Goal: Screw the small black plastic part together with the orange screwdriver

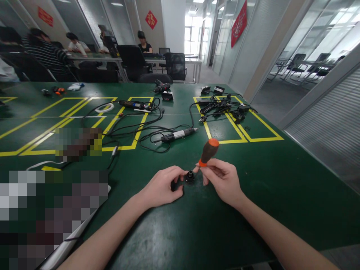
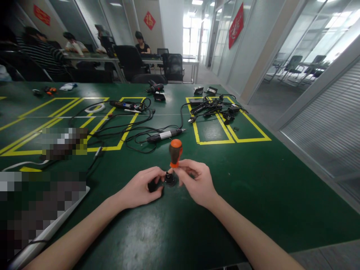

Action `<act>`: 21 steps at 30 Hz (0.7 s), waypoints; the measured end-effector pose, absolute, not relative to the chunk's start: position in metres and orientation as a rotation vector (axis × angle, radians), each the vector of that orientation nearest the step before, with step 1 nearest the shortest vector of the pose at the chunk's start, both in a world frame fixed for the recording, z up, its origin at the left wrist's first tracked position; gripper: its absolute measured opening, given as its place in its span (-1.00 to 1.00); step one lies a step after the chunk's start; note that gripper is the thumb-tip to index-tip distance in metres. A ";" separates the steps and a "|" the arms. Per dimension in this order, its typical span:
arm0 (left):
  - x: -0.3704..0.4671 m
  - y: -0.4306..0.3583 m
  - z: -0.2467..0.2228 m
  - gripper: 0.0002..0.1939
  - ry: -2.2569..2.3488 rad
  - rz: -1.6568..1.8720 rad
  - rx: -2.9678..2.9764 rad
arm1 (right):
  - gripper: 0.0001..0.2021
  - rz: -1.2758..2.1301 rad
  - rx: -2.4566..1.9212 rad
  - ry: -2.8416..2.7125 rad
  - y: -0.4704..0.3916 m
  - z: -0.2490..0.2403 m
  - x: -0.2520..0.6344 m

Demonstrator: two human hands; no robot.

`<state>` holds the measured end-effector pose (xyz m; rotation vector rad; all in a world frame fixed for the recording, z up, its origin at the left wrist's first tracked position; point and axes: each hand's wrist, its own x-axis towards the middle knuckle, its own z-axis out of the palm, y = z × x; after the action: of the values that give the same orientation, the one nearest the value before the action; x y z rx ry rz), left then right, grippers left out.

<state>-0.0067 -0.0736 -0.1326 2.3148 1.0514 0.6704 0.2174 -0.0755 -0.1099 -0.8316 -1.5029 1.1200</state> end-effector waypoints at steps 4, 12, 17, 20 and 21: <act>-0.006 -0.074 -0.133 -0.76 1.050 0.669 2.262 | -0.89 1.097 -0.807 -1.551 -0.078 -0.111 0.216; -0.005 -0.073 -0.135 -0.73 1.059 0.680 2.126 | -0.93 0.983 -0.875 -1.569 -0.079 -0.116 0.216; -0.005 -0.072 -0.133 -0.66 1.058 0.683 2.024 | -0.86 1.004 -0.934 -1.571 -0.078 -0.111 0.217; -0.003 -0.072 -0.128 -0.64 1.089 0.671 1.996 | -0.81 1.054 -0.895 -1.573 -0.080 -0.109 0.216; -0.003 -0.072 -0.127 -0.63 1.098 0.671 1.990 | -0.80 1.058 -0.876 -1.578 -0.080 -0.108 0.215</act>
<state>-0.0027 -0.0723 -0.1270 1.9898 1.0984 0.6715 0.2155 -0.0801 -0.1084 -0.8764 -1.5784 1.0581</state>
